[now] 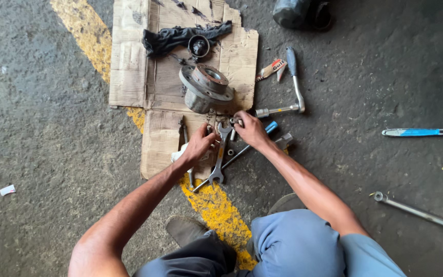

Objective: The person sits on the floor and uses a hammer and punch to disassemble a wheel hub assembly. They then clean a small metal component in a bowl of liquid and place the hub into a tire.

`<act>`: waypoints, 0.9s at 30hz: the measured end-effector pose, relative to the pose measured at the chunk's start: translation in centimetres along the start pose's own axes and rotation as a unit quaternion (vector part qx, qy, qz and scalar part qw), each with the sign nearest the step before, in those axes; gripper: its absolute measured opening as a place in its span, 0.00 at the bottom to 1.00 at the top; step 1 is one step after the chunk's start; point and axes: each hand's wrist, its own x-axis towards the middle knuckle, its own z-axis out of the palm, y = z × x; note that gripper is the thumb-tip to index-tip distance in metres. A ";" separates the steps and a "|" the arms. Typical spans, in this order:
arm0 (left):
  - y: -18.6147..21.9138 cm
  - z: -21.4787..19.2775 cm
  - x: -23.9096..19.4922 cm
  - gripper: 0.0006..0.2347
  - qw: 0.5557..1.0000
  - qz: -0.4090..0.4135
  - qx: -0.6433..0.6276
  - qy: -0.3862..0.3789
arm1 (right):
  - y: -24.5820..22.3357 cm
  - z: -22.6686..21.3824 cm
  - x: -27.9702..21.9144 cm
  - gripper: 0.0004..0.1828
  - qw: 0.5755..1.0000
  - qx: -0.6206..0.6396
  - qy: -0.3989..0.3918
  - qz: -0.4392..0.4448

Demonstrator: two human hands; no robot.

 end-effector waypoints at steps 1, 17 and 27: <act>0.2 0.0 -0.1 0.13 1.000 -0.010 -0.027 -0.010 | -1.7 -1.0 -0.1 0.19 0.995 0.019 -0.068 0.076; -2.1 0.0 -0.9 0.10 0.976 -0.108 -0.145 -0.125 | 0.9 1.3 -2.2 0.19 0.947 -0.261 -0.131 -0.130; -0.3 -0.4 -1.8 0.15 0.978 -0.110 -0.171 -0.040 | 1.2 0.5 -1.6 0.12 0.983 -0.138 -0.088 -0.087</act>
